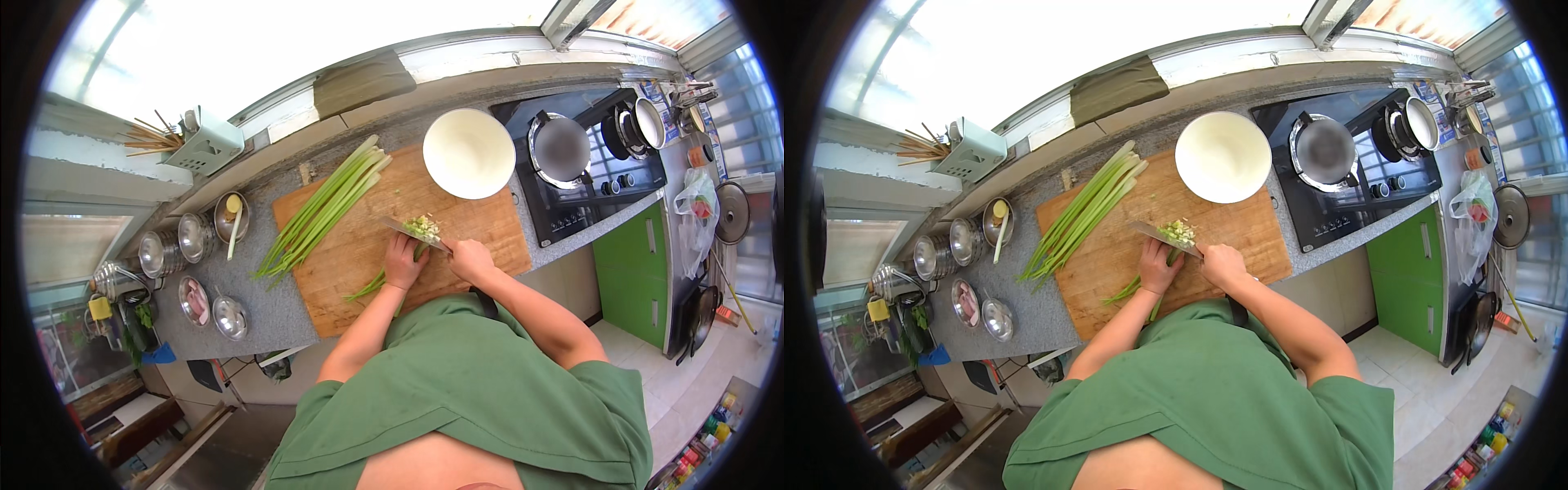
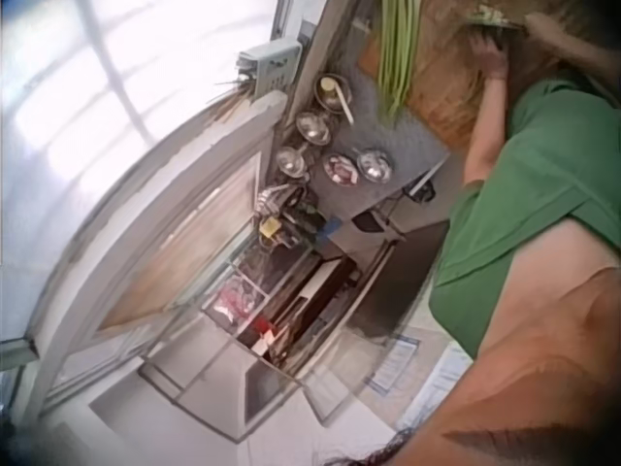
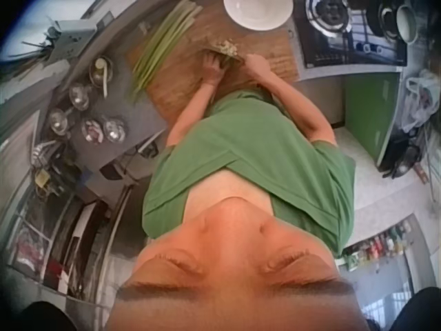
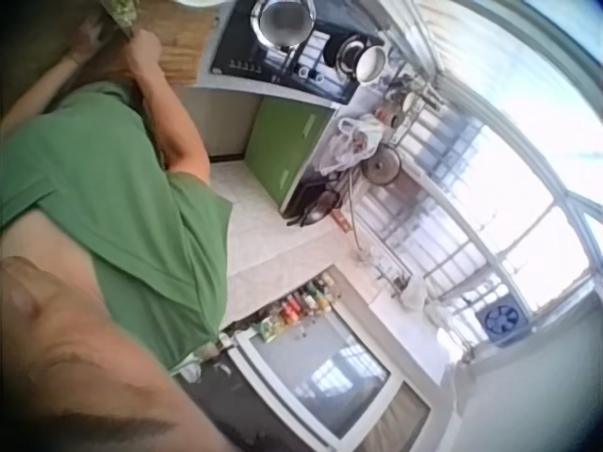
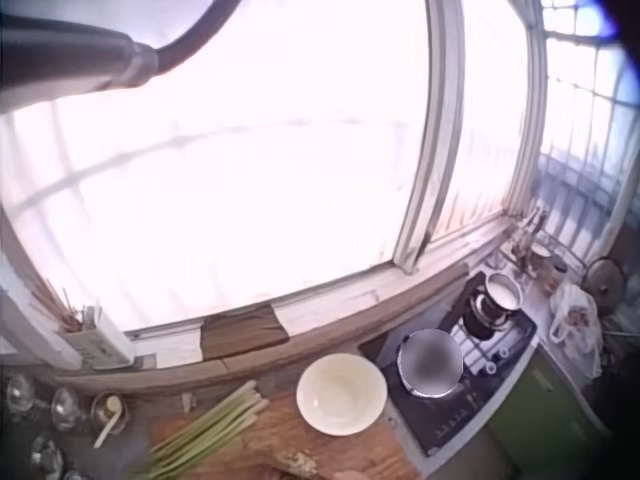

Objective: The person carries a wooden cutting board to the kitchen counter and places it down. They retrieve a white bowl from a cabinet and place it on the counter. The person then uses a knife to chop green onions on the cutting board, cutting them into small pieces.

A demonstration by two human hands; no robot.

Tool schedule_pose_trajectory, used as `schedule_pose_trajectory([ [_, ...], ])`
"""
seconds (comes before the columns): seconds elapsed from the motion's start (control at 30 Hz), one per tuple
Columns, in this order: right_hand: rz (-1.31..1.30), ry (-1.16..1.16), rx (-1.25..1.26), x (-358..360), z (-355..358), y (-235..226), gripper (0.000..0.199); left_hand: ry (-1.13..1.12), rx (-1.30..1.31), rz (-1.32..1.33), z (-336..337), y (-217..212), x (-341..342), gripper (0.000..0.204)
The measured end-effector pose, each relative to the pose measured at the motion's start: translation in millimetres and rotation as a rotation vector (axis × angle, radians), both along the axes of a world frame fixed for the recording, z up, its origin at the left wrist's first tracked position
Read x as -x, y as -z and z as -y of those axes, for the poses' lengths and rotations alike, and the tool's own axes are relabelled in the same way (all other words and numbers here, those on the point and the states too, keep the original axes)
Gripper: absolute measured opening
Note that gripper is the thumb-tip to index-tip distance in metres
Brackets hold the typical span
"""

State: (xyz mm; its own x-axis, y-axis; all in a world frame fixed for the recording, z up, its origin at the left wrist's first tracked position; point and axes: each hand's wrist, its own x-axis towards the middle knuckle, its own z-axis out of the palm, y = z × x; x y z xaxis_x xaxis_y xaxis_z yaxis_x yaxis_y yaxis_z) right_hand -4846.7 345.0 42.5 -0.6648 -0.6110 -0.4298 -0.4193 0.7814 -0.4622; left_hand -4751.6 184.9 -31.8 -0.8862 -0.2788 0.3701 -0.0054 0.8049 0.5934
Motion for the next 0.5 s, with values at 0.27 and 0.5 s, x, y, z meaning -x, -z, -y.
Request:
schedule_pose_trajectory([
  [0.27, -0.005, -0.004, -0.018, -8, -7, -30, 0.02, 0.003, 0.017, 0.007, 1, 3, -2, 0.042],
  [0.5, 0.019, -0.011, -0.059, -5, -3, -24, 0.028, -0.015, 0.043, -0.012, 0, -4, 0, 0.036],
])
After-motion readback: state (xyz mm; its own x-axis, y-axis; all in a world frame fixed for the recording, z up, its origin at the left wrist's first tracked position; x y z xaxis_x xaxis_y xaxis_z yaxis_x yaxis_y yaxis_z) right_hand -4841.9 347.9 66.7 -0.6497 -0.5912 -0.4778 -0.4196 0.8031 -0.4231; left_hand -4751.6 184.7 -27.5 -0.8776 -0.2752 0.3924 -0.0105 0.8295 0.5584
